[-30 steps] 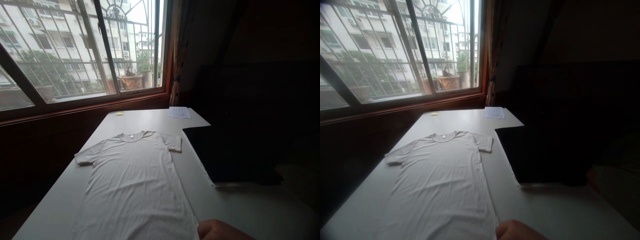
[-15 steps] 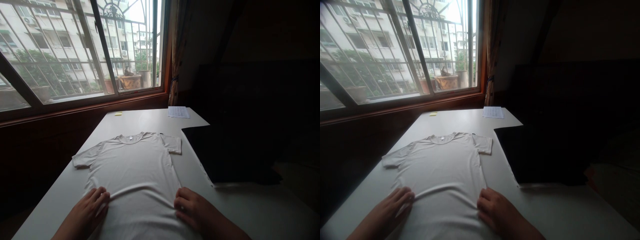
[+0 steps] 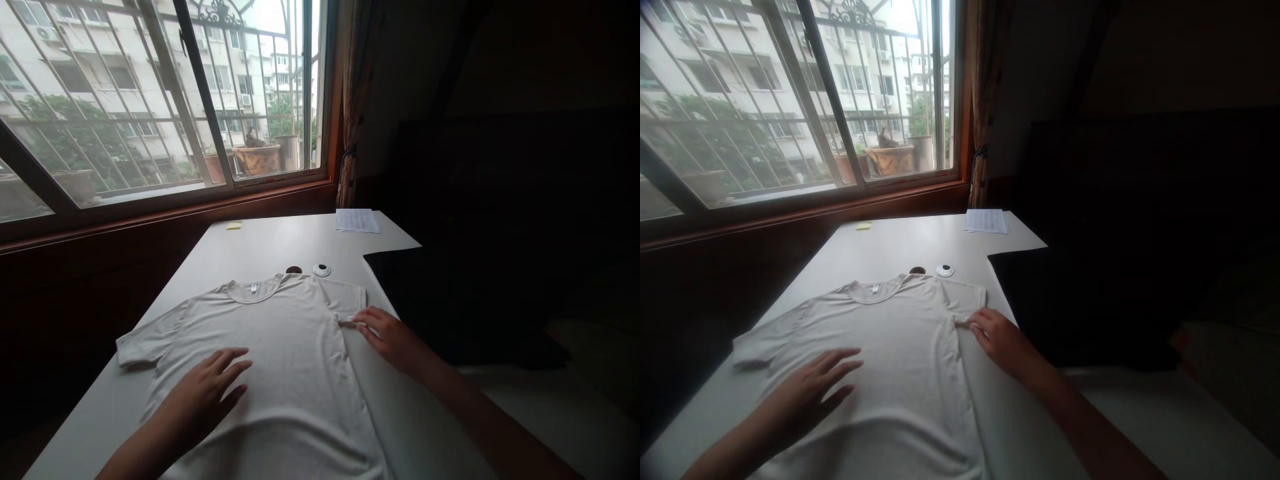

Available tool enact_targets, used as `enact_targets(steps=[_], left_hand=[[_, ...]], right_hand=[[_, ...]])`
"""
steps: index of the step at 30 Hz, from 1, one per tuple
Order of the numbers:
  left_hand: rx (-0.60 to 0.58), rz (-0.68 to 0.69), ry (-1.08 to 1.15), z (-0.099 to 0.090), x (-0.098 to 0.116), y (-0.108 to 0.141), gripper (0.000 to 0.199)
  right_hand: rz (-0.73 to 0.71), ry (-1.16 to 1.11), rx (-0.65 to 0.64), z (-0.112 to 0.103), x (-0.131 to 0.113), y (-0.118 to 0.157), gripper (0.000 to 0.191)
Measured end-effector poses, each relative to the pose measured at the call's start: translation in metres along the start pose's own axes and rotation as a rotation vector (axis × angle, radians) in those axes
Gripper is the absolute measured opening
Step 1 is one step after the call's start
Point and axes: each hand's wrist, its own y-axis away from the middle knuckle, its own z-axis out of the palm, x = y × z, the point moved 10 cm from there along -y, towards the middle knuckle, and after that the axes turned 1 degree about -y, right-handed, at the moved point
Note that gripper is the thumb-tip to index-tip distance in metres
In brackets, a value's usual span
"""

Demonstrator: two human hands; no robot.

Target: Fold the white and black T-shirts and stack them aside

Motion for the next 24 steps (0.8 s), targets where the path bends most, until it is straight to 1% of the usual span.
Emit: enact_targets(steps=[1,2,4,6,8,10,13,16,20,24], left_hand=[[0.006,0.066,-0.003,0.005,0.014,-0.017,0.034],[0.010,0.127,-0.004,0.010,0.029,-0.034,0.037],[0.017,0.228,-0.006,0.020,0.058,-0.068,0.047],[0.003,0.282,-0.005,0.030,0.081,-0.099,0.056],[-0.024,0.294,-0.010,0.042,0.093,-0.124,0.062],[-0.058,0.281,-0.019,0.054,0.094,-0.141,0.065],[-0.119,0.275,-0.018,0.076,0.082,-0.147,0.065],[-0.142,0.296,-0.006,0.089,0.071,-0.140,0.064],[-0.126,0.323,-0.010,0.087,0.070,-0.130,0.064],[-0.140,0.347,-0.008,0.075,0.076,-0.130,0.064]], right_hand=[[-0.005,0.059,0.023,0.002,0.009,-0.015,0.032],[-0.002,0.124,0.017,0.008,0.017,-0.028,0.036],[0.053,0.241,-0.043,0.027,0.037,-0.049,0.044],[0.102,0.307,-0.117,0.046,0.052,-0.060,0.052],[0.121,0.327,-0.161,0.058,0.063,-0.064,0.058],[0.124,0.330,-0.188,0.061,0.072,-0.065,0.061],[0.120,0.323,-0.250,0.060,0.085,-0.065,0.065],[0.106,0.306,-0.308,0.058,0.096,-0.068,0.068],[0.081,0.272,-0.337,0.058,0.103,-0.072,0.068],[0.075,0.255,-0.336,0.060,0.105,-0.073,0.067]])
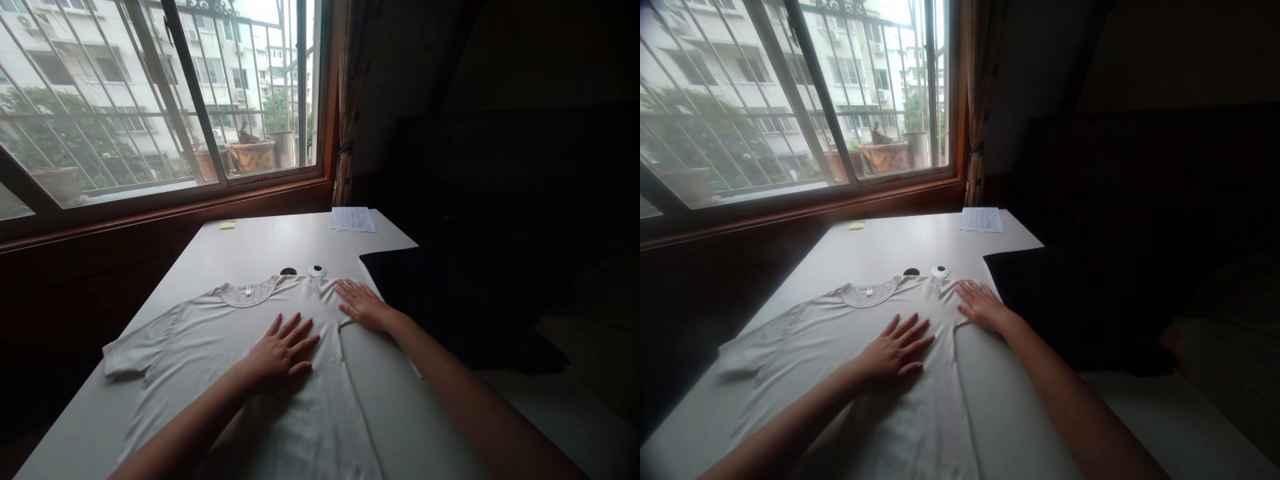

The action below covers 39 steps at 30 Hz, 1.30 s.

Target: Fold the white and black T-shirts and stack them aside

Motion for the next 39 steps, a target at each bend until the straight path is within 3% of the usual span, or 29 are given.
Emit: enact_targets(steps=[6,11,16,23,28,30,33,36,39], left_hand=[[0.121,0.102,0.031,-0.029,0.023,-0.026,0.055],[0.086,0.164,0.117,-0.010,0.039,-0.047,0.068],[0.047,0.205,0.169,0.007,0.039,-0.043,0.067],[0.050,0.209,0.142,0.005,0.040,-0.040,0.063],[0.080,0.199,0.109,-0.009,0.041,-0.042,0.065],[0.124,0.145,0.098,-0.016,0.032,-0.047,0.062],[0.201,0.002,0.060,-0.021,0.002,-0.058,0.058],[0.229,-0.119,0.014,-0.017,-0.036,-0.070,0.057],[0.203,-0.194,-0.006,-0.008,-0.072,-0.080,0.055]], right_hand=[[-0.002,0.008,-0.008,-0.001,-0.002,0.000,0.068],[-0.016,0.009,-0.017,-0.005,-0.004,-0.002,0.067],[-0.036,-0.004,-0.011,-0.009,-0.001,-0.008,0.064],[0.001,0.006,0.056,-0.019,-0.001,-0.013,0.060],[0.163,0.040,0.203,-0.037,0.005,-0.013,0.047],[0.273,0.051,0.255,-0.039,0.013,-0.010,0.048],[0.439,0.060,0.303,-0.037,0.026,-0.004,0.055],[0.557,0.051,0.310,-0.033,0.037,-0.001,0.060],[0.609,0.010,0.285,-0.032,0.045,-0.003,0.050]])
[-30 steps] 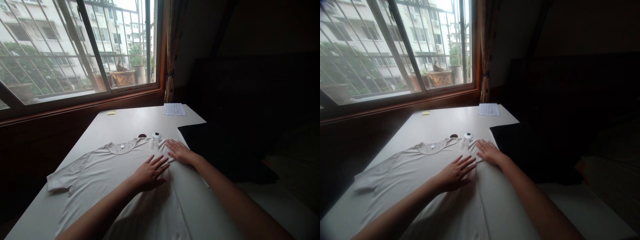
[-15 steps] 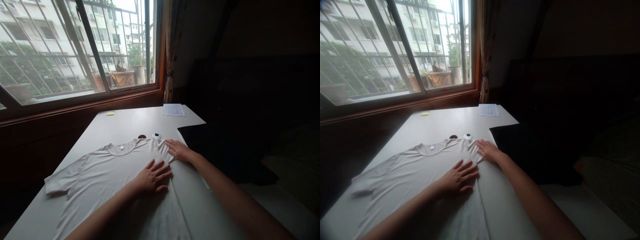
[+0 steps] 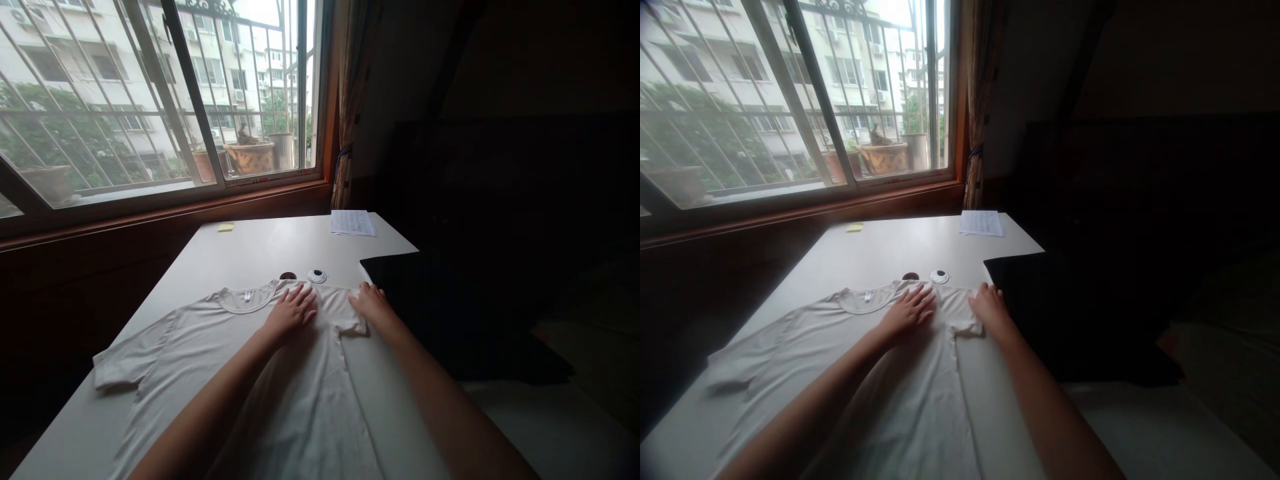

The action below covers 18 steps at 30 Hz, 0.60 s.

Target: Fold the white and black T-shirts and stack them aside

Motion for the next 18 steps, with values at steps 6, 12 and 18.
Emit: enact_targets(steps=[6,12,18], left_hand=[[-0.009,-0.042,-0.001,0.002,-0.034,-0.009,0.053],[-0.013,-0.007,0.002,-0.001,-0.036,-0.022,0.052],[-0.058,0.004,0.029,0.014,-0.043,-0.032,0.054]], right_hand=[[0.037,-0.141,-0.022,-0.003,0.006,-0.005,0.024],[0.021,-0.384,0.126,-0.017,0.002,0.006,0.034],[-0.096,-0.537,0.298,-0.043,-0.015,0.026,0.049]])
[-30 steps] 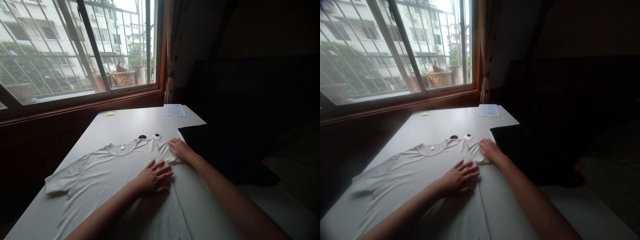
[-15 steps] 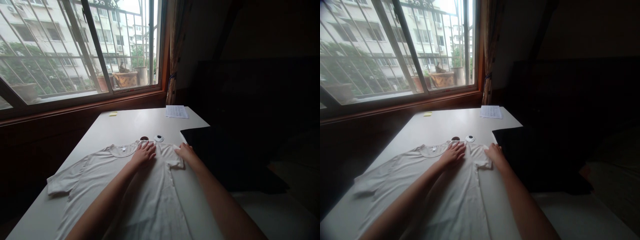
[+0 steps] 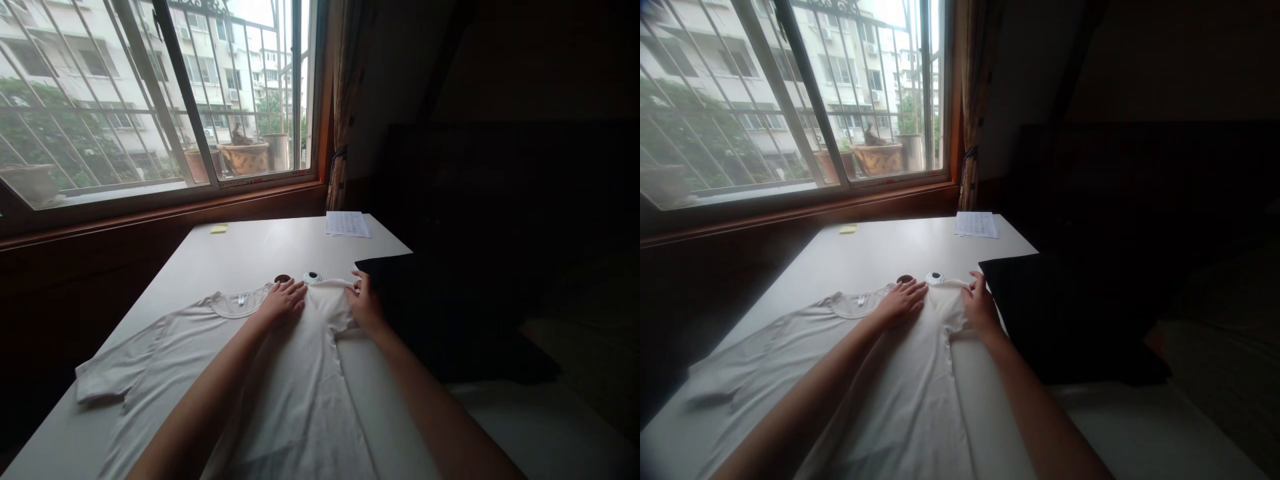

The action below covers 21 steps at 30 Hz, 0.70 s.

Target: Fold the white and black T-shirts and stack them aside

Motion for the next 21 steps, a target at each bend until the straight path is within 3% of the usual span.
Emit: enact_targets(steps=[5,10,18,21], left_hand=[[-0.014,-0.009,0.026,0.006,-0.008,-0.002,0.055],[-0.016,-0.020,0.049,0.007,-0.010,-0.001,0.055],[0.012,-0.023,0.106,0.005,-0.010,-0.001,0.053],[0.040,-0.009,0.142,0.003,-0.012,0.001,0.050]], right_hand=[[-0.134,-0.112,0.091,-0.016,-0.035,0.012,0.047],[-0.217,-0.111,0.105,-0.021,-0.064,0.022,0.043],[-0.349,-0.150,0.034,-0.008,-0.113,0.041,0.038],[-0.380,-0.269,-0.104,0.009,-0.132,0.054,0.043]])
